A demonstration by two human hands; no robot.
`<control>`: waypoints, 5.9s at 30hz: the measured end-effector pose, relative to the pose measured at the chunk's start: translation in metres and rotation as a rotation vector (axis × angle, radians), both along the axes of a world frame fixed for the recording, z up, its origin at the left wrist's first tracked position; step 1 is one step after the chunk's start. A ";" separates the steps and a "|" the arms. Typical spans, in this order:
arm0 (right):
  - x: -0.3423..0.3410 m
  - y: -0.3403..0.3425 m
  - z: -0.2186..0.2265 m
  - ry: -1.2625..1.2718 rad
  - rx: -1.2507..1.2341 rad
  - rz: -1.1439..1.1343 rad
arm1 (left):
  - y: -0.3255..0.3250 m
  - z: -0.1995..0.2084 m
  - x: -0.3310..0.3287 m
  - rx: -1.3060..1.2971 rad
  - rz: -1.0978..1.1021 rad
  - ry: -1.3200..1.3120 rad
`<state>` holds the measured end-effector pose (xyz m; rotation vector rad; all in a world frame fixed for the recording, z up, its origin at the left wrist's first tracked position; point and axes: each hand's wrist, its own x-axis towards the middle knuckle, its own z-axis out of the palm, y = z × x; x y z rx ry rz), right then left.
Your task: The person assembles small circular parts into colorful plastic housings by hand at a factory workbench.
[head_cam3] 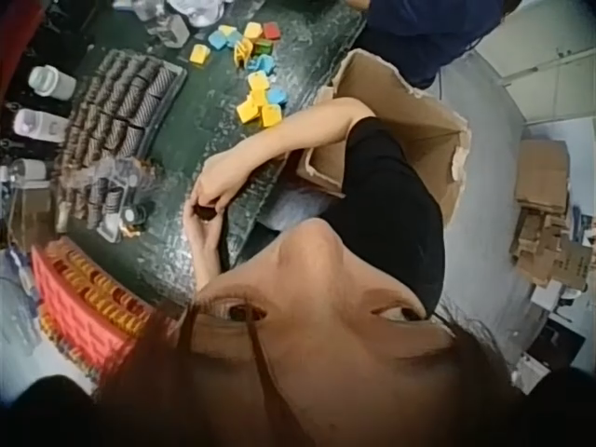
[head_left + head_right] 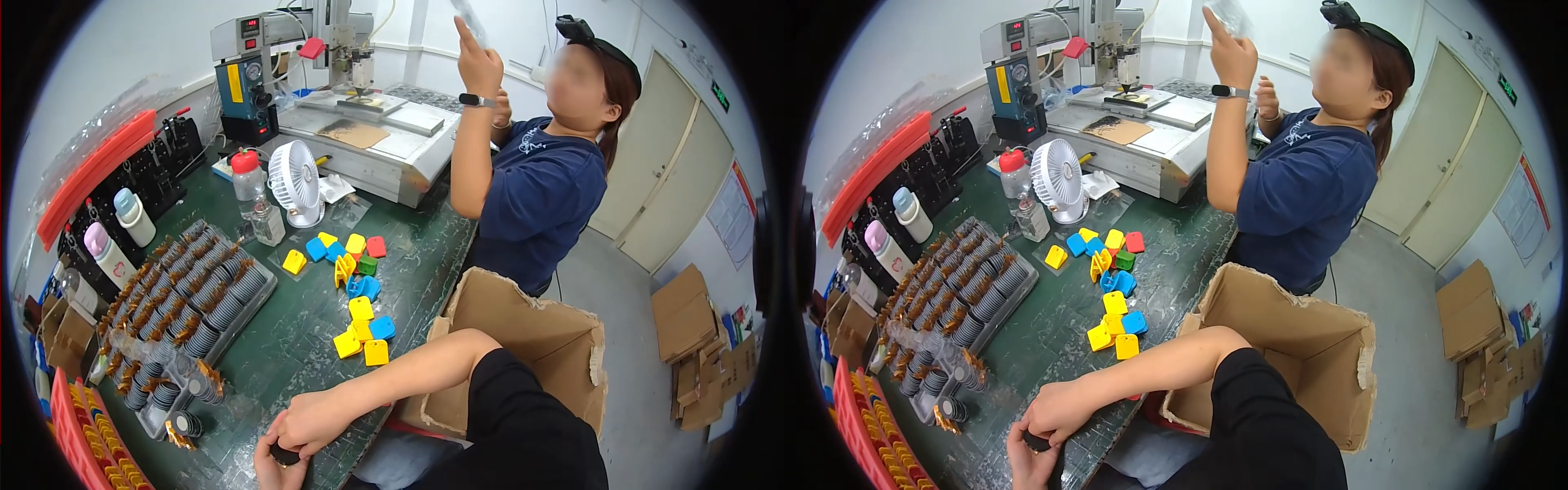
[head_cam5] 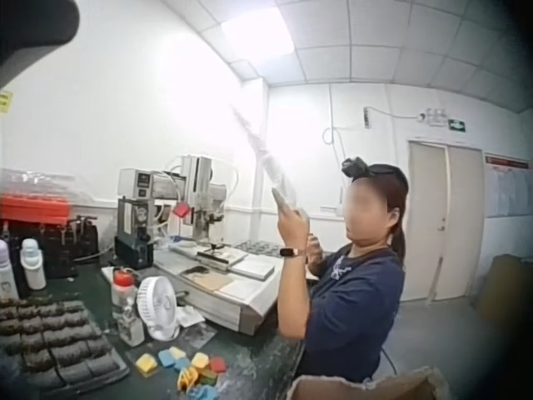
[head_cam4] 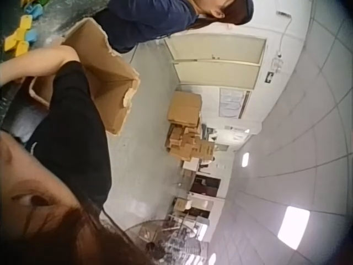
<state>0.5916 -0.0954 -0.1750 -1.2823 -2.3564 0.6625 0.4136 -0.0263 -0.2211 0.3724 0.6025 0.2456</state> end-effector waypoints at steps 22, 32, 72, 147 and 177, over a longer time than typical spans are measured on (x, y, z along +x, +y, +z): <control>0.000 0.004 0.007 -0.007 -0.025 0.047 | 0.003 -0.006 0.005 0.032 0.033 -0.004; 0.002 0.000 0.012 0.011 -0.030 0.075 | -0.001 -0.004 0.007 0.073 -0.052 -0.042; 0.037 0.043 -0.051 -0.390 0.367 -0.662 | -0.004 0.015 0.010 -0.002 -0.025 -0.034; 0.018 0.030 -0.024 0.417 0.102 -0.515 | 0.049 0.035 -0.010 0.712 -0.077 0.037; 0.061 0.038 0.026 0.348 0.804 -0.676 | 0.047 0.045 -0.014 0.636 -0.131 -0.043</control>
